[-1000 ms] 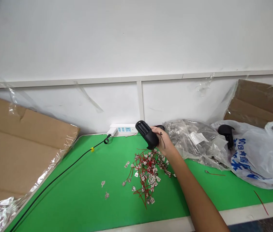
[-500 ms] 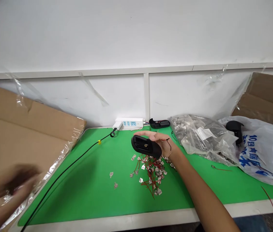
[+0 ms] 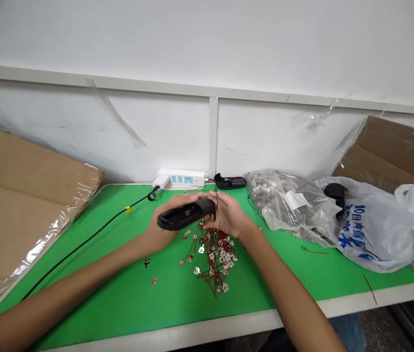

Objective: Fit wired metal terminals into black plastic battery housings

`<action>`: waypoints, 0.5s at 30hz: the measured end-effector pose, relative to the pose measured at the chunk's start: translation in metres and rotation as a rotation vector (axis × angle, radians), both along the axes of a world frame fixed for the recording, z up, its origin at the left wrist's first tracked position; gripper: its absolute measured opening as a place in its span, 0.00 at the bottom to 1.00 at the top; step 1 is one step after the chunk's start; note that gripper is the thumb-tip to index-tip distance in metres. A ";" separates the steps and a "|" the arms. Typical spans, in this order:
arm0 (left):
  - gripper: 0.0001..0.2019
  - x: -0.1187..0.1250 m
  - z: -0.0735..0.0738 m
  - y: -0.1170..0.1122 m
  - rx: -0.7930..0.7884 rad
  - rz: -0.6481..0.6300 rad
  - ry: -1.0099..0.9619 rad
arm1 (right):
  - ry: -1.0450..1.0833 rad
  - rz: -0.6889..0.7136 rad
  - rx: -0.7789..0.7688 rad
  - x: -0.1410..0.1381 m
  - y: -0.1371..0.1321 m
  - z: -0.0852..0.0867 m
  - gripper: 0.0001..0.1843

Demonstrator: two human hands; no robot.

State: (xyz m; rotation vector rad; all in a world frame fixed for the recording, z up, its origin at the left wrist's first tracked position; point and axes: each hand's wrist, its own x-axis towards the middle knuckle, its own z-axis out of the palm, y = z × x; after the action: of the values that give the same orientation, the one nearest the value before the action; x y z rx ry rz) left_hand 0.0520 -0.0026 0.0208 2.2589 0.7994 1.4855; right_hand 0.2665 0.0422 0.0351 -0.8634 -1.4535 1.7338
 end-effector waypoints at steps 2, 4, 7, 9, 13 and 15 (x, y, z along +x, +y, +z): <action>0.22 -0.020 -0.006 0.000 -0.009 0.132 -0.066 | -0.097 -0.042 0.019 -0.002 0.002 0.003 0.28; 0.21 -0.035 -0.011 0.006 0.011 0.277 -0.083 | -0.342 -0.157 0.249 -0.001 -0.001 0.009 0.26; 0.21 -0.039 -0.019 0.027 0.009 0.351 -0.020 | -0.611 0.081 0.582 0.006 -0.013 0.020 0.21; 0.21 -0.031 -0.022 0.044 0.039 0.352 -0.021 | -0.714 0.204 0.674 0.009 -0.022 0.025 0.16; 0.28 -0.013 -0.023 0.065 0.125 0.220 0.126 | -0.888 0.270 0.764 0.008 -0.031 0.020 0.05; 0.30 -0.009 -0.021 0.066 0.135 0.170 0.225 | -0.922 0.278 0.772 0.005 -0.031 0.014 0.03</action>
State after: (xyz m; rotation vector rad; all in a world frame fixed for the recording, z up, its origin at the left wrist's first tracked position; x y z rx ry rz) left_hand 0.0431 0.0631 -0.0002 2.5486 1.0065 1.4106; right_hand 0.2719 0.0114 0.0490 -1.0809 -2.6847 0.7331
